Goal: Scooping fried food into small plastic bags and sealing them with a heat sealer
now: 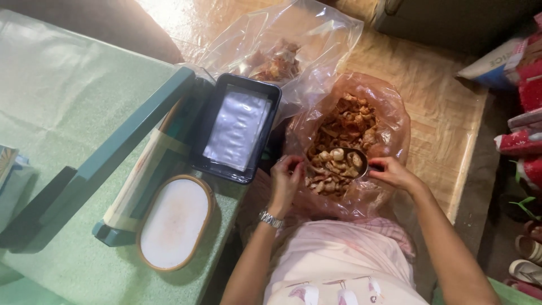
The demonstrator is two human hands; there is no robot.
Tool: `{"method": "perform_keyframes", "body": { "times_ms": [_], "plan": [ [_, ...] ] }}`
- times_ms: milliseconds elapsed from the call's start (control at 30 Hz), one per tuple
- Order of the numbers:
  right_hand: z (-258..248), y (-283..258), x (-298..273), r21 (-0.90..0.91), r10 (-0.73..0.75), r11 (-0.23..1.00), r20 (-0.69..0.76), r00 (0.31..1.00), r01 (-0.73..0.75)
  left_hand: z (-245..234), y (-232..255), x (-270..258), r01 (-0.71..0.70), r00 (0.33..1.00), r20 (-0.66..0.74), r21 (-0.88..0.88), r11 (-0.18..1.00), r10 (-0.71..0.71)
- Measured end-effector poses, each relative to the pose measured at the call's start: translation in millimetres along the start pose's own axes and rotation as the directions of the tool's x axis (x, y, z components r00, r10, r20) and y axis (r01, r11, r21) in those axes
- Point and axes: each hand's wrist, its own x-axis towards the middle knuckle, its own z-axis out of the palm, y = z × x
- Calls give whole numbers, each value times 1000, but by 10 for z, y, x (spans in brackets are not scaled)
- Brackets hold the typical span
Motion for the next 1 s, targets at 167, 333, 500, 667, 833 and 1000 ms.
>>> {"method": "perform_keyframes", "body": {
  "times_ms": [167, 333, 500, 667, 833, 1000],
  "plan": [
    [-234, -264, -292, 78, 23, 997, 44, 999, -27, 227, -16, 141, -47, 999, 32, 226, 973, 41],
    [-315, -1488, -562, -115, 132, 985, -7, 991, -132, 528, -135, 159, -78, 997, 25, 206, 976, 74],
    [-256, -2017, -687, -653, -138, 757, -135, 981, 17, 627, 67, 208, -83, 996, 23, 88, 993, 81],
    [-162, -2172, -666, -812, -5, 581, -76, 997, -59, 628, 182, 236, -152, 988, 53, 116, 982, 146],
    [-199, -1675, -472, -903, 92, 418, -67, 993, -100, 832, -206, 299, -176, 984, 48, 129, 976, 171],
    [-152, -1663, -453, -948, 66, 304, -77, 995, -93, 933, -386, 307, -198, 979, 105, 274, 941, 176]
  ]
}}
